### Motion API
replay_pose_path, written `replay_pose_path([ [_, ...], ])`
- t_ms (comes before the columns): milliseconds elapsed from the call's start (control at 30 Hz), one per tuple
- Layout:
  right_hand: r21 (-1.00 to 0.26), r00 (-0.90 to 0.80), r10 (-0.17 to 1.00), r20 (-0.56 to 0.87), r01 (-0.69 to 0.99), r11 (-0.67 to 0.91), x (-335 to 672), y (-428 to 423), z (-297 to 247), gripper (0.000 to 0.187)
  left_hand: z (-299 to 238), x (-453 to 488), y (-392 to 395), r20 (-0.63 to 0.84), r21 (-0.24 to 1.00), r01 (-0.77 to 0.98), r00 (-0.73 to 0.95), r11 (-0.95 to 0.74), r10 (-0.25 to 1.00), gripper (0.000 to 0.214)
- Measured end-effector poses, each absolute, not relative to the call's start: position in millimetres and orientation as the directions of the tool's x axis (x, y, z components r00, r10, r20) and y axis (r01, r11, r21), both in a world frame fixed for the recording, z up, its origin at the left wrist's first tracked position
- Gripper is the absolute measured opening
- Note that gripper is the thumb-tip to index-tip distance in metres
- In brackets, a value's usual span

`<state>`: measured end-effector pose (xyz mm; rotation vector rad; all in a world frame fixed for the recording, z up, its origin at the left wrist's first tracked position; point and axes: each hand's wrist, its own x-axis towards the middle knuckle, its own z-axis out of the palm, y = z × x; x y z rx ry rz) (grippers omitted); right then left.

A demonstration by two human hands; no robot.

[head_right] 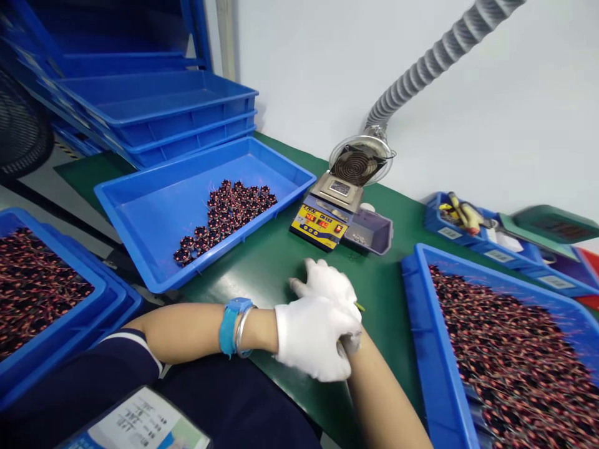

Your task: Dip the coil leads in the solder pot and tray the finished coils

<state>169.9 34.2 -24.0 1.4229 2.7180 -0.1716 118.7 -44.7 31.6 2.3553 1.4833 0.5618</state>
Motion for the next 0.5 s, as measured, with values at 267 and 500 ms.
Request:
replay_pose_path([
  [267,-0.366,-0.599,0.801,-0.017,0.749,0.552,180,7,-13,0.073,69,32,-96,0.350,0.670,0.592,0.281,-0.448,0.894,0.032],
  [500,-0.470,-0.617,0.785,0.056,0.677,0.566,207,-15,-39,0.054,46,-154,-73,-0.140,0.466,0.841,-0.237,0.275,0.961,0.034],
])
